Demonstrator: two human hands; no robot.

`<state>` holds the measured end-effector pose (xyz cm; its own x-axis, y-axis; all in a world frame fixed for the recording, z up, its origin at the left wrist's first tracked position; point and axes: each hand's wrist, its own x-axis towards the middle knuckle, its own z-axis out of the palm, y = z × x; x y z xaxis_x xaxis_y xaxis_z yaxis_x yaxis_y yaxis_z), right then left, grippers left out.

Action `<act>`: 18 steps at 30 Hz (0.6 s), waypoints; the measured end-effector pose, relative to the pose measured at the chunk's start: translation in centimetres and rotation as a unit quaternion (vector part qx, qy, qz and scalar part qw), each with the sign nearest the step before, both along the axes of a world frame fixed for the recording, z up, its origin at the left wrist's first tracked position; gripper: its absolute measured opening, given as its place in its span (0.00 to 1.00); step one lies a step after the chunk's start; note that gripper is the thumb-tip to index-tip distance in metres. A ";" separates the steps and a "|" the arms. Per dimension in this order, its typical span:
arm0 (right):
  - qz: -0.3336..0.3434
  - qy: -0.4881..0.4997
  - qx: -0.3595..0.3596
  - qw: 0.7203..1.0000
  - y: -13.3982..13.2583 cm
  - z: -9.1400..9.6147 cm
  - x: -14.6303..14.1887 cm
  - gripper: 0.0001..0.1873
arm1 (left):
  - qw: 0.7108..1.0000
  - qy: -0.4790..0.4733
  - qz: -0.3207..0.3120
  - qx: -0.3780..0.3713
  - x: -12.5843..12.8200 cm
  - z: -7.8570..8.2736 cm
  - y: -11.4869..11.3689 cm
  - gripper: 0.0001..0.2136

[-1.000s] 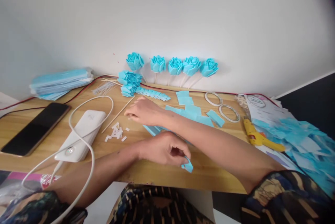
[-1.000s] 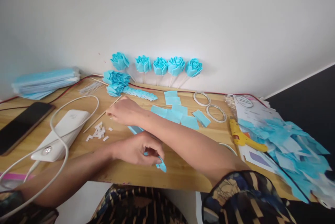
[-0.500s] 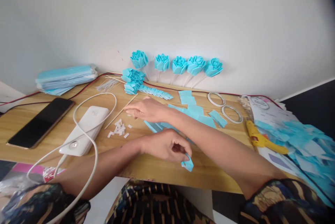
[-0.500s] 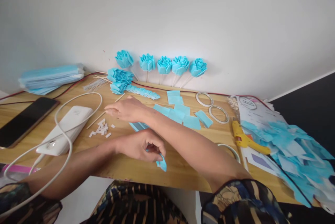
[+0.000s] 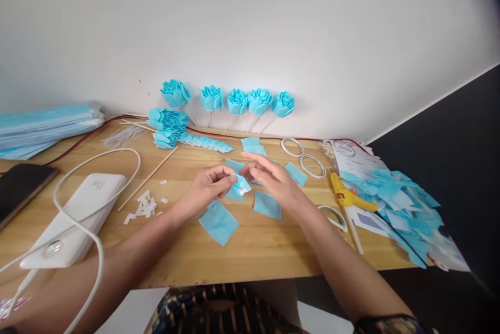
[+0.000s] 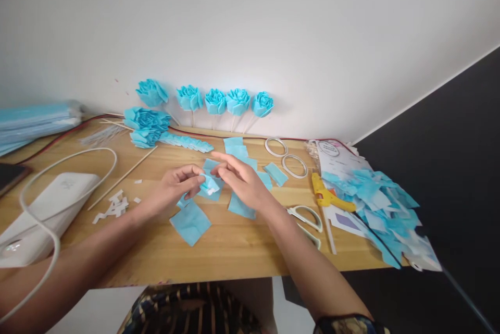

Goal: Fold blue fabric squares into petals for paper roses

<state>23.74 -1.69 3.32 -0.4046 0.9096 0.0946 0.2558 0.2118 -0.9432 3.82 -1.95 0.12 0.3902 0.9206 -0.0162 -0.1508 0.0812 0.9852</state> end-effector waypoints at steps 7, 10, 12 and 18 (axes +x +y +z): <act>0.032 0.031 -0.033 0.998 -1.2 -2.6 0.5 0.27 | 0.999 0.039 0.032 -0.007 0.5 0.1 0.0 0.15; 0.024 0.009 -0.021 0.999 -1.4 -2.7 0.1 0.28 | 0.999 0.047 0.026 0.005 0.6 -0.1 0.1 0.15; 0.001 -0.006 -0.012 1.000 -1.4 -2.7 -0.2 0.28 | 0.998 0.056 0.019 0.011 0.5 -0.2 0.1 0.15; -0.034 0.025 -0.004 0.999 -1.6 -2.8 -0.7 0.26 | 0.997 0.073 -0.009 0.026 0.1 0.0 0.0 0.17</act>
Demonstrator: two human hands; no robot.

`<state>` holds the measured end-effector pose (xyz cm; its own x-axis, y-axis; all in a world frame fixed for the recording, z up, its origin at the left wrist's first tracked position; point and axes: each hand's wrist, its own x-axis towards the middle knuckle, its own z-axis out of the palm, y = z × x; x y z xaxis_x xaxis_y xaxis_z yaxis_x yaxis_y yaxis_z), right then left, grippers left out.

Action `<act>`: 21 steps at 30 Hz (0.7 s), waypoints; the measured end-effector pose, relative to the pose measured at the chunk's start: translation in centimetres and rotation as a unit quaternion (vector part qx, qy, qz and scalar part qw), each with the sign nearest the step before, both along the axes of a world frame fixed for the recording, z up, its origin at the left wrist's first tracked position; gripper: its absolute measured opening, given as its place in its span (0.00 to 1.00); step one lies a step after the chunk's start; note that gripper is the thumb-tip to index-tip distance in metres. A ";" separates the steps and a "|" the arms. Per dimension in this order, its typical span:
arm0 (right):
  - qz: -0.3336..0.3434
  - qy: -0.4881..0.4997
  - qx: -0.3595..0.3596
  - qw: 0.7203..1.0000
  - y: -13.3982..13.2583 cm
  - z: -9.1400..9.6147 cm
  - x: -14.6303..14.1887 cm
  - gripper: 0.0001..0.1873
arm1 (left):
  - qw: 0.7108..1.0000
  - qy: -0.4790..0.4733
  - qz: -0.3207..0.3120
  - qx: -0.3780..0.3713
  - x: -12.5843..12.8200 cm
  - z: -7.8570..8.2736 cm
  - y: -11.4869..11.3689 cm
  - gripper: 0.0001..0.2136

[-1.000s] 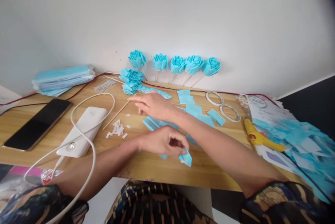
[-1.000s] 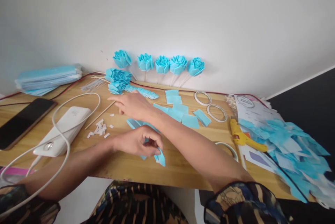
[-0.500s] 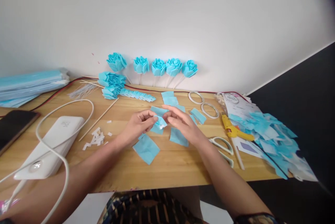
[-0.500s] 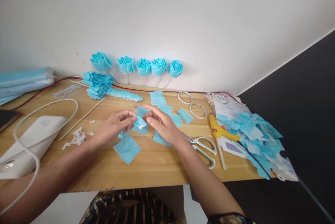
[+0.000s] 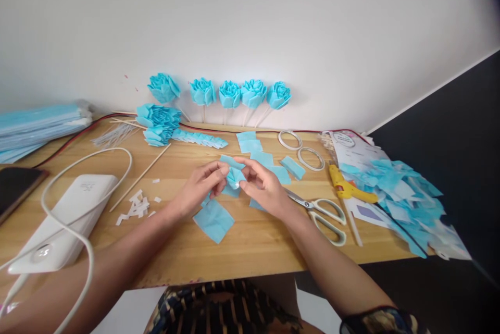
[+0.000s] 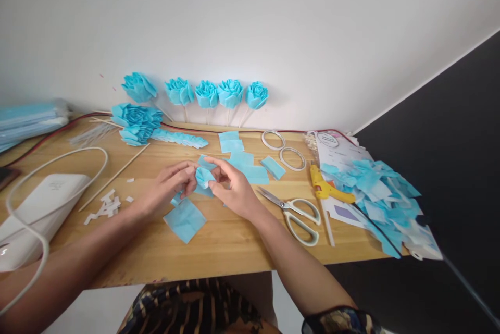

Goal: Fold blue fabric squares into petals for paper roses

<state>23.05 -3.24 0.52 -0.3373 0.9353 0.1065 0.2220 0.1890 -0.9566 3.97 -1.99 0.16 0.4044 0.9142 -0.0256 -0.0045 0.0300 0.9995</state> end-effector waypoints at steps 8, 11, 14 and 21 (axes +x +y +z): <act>-0.015 0.022 -0.004 1.000 -0.1 0.0 -0.2 0.25 | 0.997 0.054 -0.054 0.007 0.0 0.4 0.1 0.15; -0.001 0.029 -0.005 1.000 -0.2 -0.1 -0.3 0.26 | 0.998 0.045 -0.035 0.008 0.1 0.2 0.0 0.16; 0.004 0.010 -0.003 1.000 -0.3 -0.1 -0.3 0.26 | 0.999 0.046 -0.024 0.008 0.2 -0.1 0.0 0.16; -0.020 0.000 0.017 1.000 -0.3 -0.2 -0.3 0.26 | 0.999 0.050 -0.018 0.001 0.2 -0.3 0.1 0.18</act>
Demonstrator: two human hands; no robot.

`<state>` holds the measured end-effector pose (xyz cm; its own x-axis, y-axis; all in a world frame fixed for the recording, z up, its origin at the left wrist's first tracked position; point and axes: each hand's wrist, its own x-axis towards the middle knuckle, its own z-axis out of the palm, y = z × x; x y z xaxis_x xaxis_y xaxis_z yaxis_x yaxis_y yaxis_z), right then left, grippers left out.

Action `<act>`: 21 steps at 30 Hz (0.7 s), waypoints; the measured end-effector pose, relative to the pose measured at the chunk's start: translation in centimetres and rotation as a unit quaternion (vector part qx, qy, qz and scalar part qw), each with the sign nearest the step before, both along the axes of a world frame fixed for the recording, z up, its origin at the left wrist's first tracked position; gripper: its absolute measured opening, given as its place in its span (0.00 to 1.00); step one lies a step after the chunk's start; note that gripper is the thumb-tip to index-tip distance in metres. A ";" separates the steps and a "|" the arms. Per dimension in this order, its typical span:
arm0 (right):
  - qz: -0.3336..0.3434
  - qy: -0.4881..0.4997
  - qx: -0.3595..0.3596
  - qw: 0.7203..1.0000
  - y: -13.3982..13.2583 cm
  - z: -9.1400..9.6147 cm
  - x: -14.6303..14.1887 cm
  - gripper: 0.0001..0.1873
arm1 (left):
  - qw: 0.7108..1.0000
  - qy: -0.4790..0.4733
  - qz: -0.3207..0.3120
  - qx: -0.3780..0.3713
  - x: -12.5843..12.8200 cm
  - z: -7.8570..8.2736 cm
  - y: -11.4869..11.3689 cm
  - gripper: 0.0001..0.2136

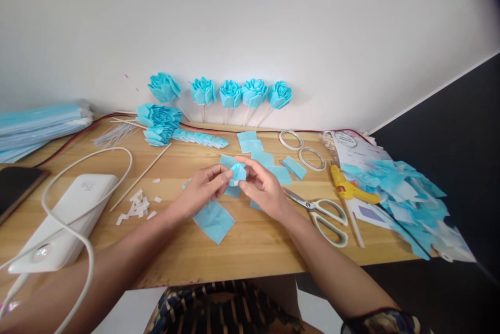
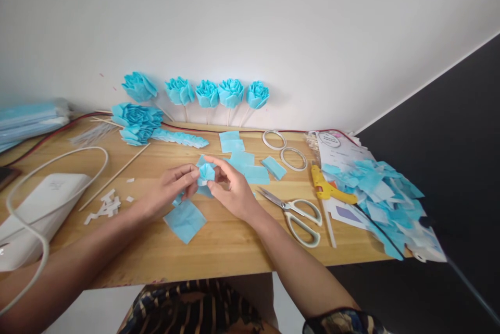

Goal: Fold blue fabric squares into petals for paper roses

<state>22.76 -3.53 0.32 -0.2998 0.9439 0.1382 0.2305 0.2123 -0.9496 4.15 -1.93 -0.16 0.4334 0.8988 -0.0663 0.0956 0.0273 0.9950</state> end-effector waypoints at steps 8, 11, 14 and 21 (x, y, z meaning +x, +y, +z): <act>-0.019 0.007 0.015 1.000 0.2 -0.6 0.1 0.26 | 1.000 0.010 -0.023 0.000 0.0 0.2 -0.2 0.16; -0.018 0.007 0.013 1.000 0.1 -0.6 0.0 0.25 | 1.000 0.010 -0.017 0.003 0.0 0.3 -0.2 0.16; -0.009 0.011 0.009 1.000 0.1 -0.3 -0.1 0.25 | 1.000 0.007 -0.011 0.013 0.1 0.4 -0.2 0.14; -0.007 -0.024 0.009 1.000 -0.3 0.5 -0.2 0.27 | 0.999 0.023 0.003 0.047 0.3 0.3 -0.2 0.12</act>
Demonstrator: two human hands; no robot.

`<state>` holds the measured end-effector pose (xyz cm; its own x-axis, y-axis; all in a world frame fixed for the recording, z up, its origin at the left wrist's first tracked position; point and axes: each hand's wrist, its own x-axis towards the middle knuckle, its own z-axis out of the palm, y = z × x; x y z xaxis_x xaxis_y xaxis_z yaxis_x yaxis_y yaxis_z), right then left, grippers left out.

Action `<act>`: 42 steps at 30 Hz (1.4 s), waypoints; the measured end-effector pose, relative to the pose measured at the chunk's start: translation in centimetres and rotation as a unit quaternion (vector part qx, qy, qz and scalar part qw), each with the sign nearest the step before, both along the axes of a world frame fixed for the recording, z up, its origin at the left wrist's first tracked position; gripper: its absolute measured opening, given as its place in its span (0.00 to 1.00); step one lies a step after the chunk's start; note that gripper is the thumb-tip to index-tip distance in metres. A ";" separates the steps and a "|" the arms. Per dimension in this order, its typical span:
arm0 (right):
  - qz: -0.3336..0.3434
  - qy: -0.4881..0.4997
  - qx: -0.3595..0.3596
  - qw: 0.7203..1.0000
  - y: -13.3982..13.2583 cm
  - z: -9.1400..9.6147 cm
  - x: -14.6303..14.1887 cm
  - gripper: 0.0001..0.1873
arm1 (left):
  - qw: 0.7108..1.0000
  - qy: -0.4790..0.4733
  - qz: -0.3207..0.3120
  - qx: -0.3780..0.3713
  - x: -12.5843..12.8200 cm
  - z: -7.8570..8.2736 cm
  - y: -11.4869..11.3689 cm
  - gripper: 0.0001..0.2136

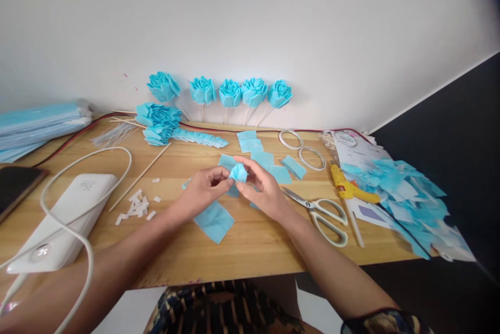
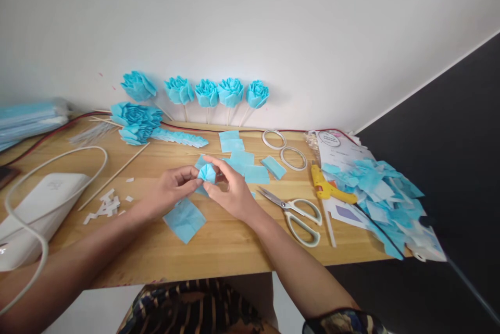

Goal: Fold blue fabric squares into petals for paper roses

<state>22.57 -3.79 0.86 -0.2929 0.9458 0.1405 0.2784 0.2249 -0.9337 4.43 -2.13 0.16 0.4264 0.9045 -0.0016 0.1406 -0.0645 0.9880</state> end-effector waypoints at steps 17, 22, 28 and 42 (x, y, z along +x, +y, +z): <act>-0.027 0.027 0.002 0.999 0.2 -1.0 0.0 0.27 | 0.999 0.040 0.003 0.024 0.2 0.1 -0.2 0.12; -0.012 0.049 -0.021 0.999 0.3 -0.8 0.0 0.26 | 1.000 0.026 0.012 0.010 0.2 -0.2 -0.1 0.11; -0.056 0.051 0.077 0.994 0.3 -0.8 0.5 0.19 | 0.998 -0.002 0.060 -0.009 0.1 -0.5 0.1 0.12; -0.085 -0.176 0.245 0.950 0.0 -1.0 -0.4 0.06 | 0.997 -0.038 0.069 -0.004 0.2 -0.8 0.2 0.13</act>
